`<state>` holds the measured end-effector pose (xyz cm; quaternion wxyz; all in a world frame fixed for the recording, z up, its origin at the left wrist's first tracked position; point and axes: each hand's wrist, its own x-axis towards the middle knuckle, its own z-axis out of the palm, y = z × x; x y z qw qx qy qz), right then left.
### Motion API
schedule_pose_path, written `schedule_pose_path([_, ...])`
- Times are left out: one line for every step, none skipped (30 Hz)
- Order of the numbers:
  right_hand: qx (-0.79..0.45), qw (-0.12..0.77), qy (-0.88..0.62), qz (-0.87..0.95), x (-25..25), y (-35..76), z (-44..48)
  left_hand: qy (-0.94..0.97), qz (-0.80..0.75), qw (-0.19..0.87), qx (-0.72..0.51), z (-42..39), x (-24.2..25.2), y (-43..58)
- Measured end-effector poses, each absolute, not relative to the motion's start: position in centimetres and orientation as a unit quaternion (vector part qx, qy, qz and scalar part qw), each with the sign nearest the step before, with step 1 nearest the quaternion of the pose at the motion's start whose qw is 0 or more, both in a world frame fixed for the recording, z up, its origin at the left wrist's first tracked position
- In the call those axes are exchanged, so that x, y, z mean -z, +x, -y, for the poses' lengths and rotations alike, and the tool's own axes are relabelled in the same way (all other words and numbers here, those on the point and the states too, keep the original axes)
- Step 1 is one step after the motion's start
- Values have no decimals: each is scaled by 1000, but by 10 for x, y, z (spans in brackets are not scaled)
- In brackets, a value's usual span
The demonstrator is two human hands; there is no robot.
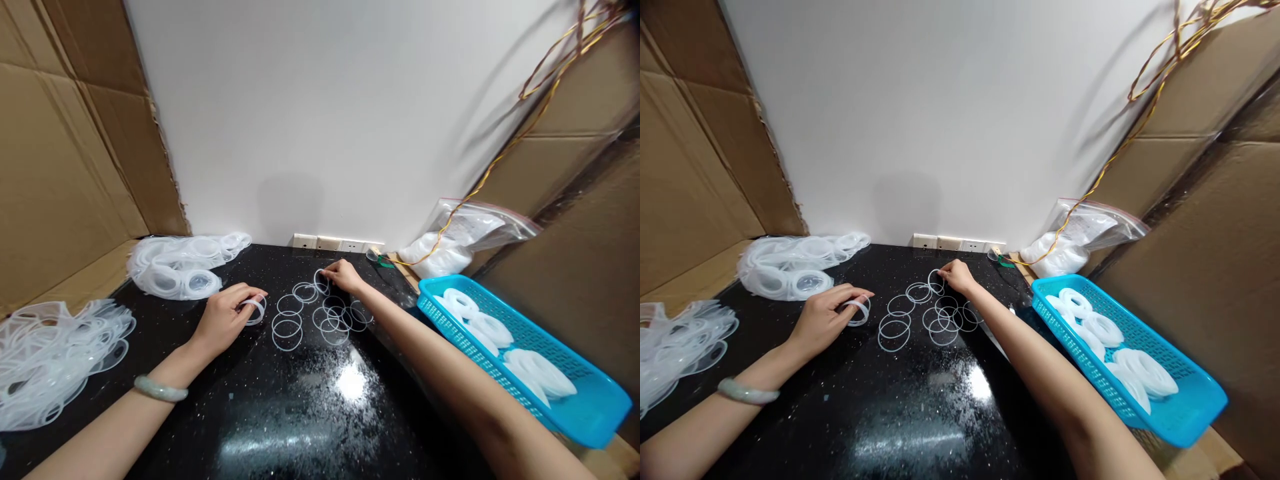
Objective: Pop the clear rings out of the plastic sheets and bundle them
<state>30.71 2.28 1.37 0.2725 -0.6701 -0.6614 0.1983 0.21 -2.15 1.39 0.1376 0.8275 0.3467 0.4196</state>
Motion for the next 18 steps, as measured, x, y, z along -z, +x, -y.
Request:
schedule_pose_path([-186,271,-666,670,-13,308,-22,828,-347,138,-418,21,-14,2])
schedule_pose_path([-175,274,-662,675,-13,308,-21,829,-346,137,-417,21,-14,2])
schedule_pose_path([-165,284,-659,677,-13,308,-21,830,-345,136,-416,21,-14,1])
schedule_pose_path([-156,297,-658,674,-13,307,-20,831,-344,135,-415,20,-13,1])
schedule_pose_path([-152,310,-658,669,-13,308,-20,832,-344,134,-414,20,-13,1])
schedule_pose_path([-151,321,-657,666,-14,308,-20,832,-345,133,-413,19,-13,1])
schedule_pose_path([-154,328,-655,663,-14,309,-20,833,-346,133,-411,19,-13,0])
schedule_pose_path([-157,331,-654,661,-15,311,-21,834,-346,132,-409,19,-13,0])
schedule_pose_path([-161,332,-654,660,-15,312,-21,835,-347,133,-406,18,-13,0])
schedule_pose_path([-164,329,-655,660,-15,315,-21,836,-349,133,-402,18,-12,-1])
schedule_pose_path([-168,325,-657,659,-15,317,-21,837,-350,133,-399,18,-12,-1])
schedule_pose_path([-169,320,-660,659,-15,319,-21,838,-351,134,-396,18,-12,-1])
schedule_pose_path([-168,316,-661,660,-15,321,-21,839,-352,133,-393,18,-11,-1])
schedule_pose_path([-165,312,-662,661,-14,322,-20,840,-352,132,-391,18,-11,-1])
schedule_pose_path([-157,311,-664,661,-14,323,-19,841,-352,131,-389,17,-11,-1])
schedule_pose_path([-147,312,-669,658,-14,323,-17,842,-352,130,-387,17,-11,-2])
schedule_pose_path([-136,315,-675,653,-14,323,-16,843,-351,129,-386,17,-10,-2])
schedule_pose_path([-126,318,-682,647,-14,323,-14,844,-351,129,-385,17,-10,-2])
